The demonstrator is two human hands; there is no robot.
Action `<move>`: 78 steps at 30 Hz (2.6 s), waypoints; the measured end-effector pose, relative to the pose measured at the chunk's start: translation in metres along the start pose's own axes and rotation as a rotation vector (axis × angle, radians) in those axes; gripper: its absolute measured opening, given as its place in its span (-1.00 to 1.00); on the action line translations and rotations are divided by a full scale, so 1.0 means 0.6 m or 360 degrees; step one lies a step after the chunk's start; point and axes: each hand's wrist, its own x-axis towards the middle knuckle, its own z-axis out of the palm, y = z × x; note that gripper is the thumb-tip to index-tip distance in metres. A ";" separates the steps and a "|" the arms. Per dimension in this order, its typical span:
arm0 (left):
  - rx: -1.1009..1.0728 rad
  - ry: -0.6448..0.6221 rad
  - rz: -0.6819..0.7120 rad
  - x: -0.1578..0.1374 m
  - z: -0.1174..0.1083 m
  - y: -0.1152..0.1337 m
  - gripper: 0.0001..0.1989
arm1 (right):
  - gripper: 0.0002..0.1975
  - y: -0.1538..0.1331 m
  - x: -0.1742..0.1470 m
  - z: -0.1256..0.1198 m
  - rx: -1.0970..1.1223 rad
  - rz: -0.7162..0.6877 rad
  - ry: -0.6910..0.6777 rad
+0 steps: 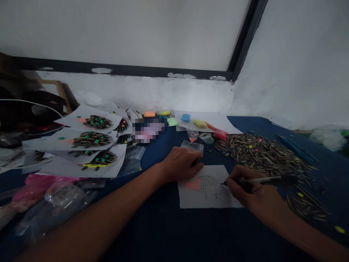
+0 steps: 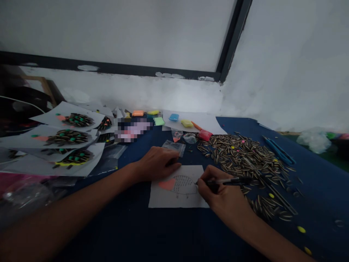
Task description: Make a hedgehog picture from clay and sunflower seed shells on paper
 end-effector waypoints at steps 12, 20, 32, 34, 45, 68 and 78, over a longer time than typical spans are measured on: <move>0.0015 -0.0003 0.0005 0.000 0.002 -0.001 -0.79 | -0.75 0.007 0.001 0.000 -0.0046 0.0006 -0.0045; 0.0016 -0.0002 0.0000 0.001 0.002 0.000 -0.80 | -0.75 0.003 -0.001 0.001 -0.0032 0.0048 -0.0044; 0.0036 -0.0020 0.0000 0.000 0.001 0.000 -0.79 | -0.75 0.006 -0.001 0.000 -0.0003 0.0034 -0.0090; 0.0028 -0.0028 -0.0001 0.000 0.000 0.000 -0.79 | -0.75 0.004 -0.003 -0.001 -0.0014 0.0031 -0.0087; 0.0027 -0.0062 -0.0006 0.001 -0.003 0.002 -0.80 | -0.73 -0.002 -0.003 0.002 0.0030 0.0030 -0.0066; 0.0037 -0.0044 -0.0011 0.001 0.000 0.001 -0.80 | -0.75 0.009 -0.002 0.000 -0.0001 -0.0002 -0.0101; 0.0033 -0.0050 -0.0011 0.001 -0.003 0.003 -0.79 | -0.75 0.003 -0.006 0.001 0.0048 0.0000 -0.0060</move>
